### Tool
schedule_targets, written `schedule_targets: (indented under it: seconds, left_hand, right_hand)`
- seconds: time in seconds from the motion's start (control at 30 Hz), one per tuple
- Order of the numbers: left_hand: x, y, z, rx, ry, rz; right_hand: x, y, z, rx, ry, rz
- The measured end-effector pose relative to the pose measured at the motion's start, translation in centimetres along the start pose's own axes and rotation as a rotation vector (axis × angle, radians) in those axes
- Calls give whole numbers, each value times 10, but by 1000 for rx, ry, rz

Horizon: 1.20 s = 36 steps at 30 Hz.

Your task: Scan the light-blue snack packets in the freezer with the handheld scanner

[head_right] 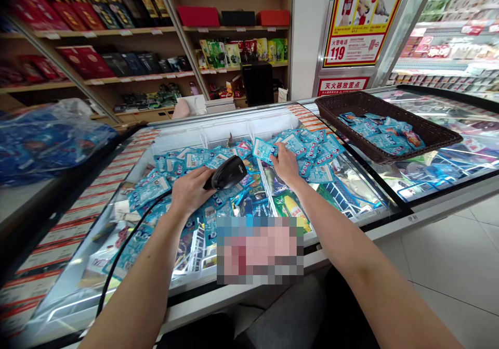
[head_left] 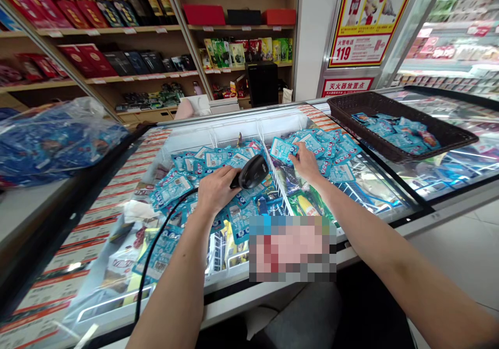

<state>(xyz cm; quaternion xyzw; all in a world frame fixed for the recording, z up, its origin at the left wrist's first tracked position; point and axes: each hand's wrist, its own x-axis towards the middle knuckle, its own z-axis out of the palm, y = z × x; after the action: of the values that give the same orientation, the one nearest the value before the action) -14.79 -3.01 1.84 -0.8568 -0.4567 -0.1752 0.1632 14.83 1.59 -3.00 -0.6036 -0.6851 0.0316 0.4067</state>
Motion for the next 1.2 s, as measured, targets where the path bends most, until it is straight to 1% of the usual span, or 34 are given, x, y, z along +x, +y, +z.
schedule_targets:
  seconds: [0.23,0.37,0.5,0.63,0.7,0.73,0.8,0.83,0.97,1.03,1.13,1.2]
  left_hand:
    - [0,0,1,-4,30,-4]
    - [0,0,2,14,84,-65]
    - [0,-1,1,37,134,-154]
    - [2,-1,1,22,168,-213]
    - [3,-1,2,14,181,-226]
    - [4,-1,2,12,189,-231]
    - [6,-1,4,3,201,-242]
    - [7,-1,4,-5,206,-251]
    - [11,-1,4,-30,229,-293]
    - [12,-1,3,-31,239,-305]
    - [14,-1,1,-30,229,-307]
    - [16,-1,0,-34,208,-303]
  right_hand:
    - [-2,-3,-2,7,21,-26]
    - [-5,-12,-10,-60,39,-56]
    - [-6,-18,-21,-218,103,23]
    - [-7,-19,-29,-364,206,115]
    - [-8,-20,-31,-400,243,115]
    - [-9,-21,-32,-403,242,91]
    - [-9,-24,-32,-380,188,-1]
    - [-9,-26,-30,-353,132,-63]
    - [-11,-34,-21,-165,-168,-330]
    - [-14,-40,-18,-62,-288,-462]
    - [-19,-51,-18,50,-420,-653]
    - [-22,-57,-20,70,-487,-742]
